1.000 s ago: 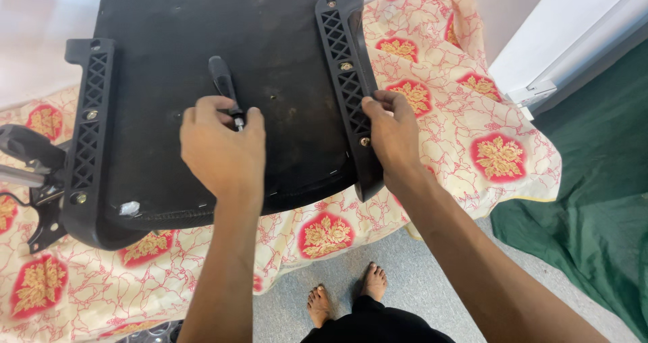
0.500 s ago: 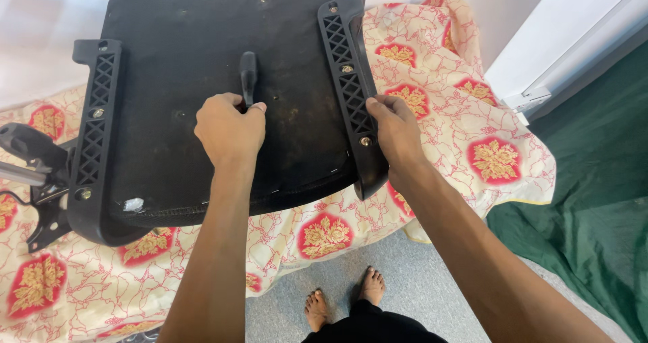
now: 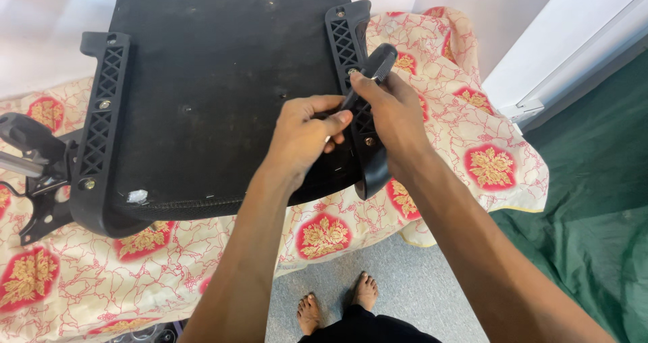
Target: The person assembles an office chair by attaching the seat to the base. They use a screwdriver to tighten screws on the underside of the seat, then align and secure the central gas lift mechanism to the seat plate.
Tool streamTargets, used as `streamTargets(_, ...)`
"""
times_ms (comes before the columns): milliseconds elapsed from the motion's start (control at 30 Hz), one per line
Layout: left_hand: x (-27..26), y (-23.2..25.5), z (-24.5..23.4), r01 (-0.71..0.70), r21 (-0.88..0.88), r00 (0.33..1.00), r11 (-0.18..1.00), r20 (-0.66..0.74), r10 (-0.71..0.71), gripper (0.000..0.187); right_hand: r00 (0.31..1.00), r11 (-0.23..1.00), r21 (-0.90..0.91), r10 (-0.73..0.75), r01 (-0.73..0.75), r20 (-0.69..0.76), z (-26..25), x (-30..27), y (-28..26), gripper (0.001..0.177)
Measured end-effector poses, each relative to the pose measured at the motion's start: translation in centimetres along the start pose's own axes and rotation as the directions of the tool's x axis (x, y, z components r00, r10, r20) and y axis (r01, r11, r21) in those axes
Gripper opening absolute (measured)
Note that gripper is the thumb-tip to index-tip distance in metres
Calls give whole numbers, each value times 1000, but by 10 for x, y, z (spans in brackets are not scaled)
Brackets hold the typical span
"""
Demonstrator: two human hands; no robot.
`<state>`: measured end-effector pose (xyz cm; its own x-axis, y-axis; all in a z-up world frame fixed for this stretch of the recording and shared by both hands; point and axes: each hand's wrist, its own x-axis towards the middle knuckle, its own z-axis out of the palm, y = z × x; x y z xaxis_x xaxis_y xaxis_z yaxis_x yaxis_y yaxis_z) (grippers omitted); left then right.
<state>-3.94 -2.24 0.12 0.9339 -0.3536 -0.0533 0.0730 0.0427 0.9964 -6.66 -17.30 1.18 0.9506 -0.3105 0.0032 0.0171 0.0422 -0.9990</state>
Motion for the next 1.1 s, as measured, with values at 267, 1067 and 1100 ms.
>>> streamTargets(267, -2, -6, 8, -23, 52, 998, 998, 60, 20, 30, 998, 997, 64, -42, 45, -45, -20, -3, -5, 24)
streamTargets(1067, -4, -19, 16, -210, 242, 976, 947, -12, 219, 29, 699, 646, -312, -710, 696, 89, -45, -28, -47, 36)
streamTargets(1100, -4, -20, 14, -193, 241, 979, 951, -13, 202, 29, 699, 638, -334, -709, 694, 97, -44, -28, -47, 36)
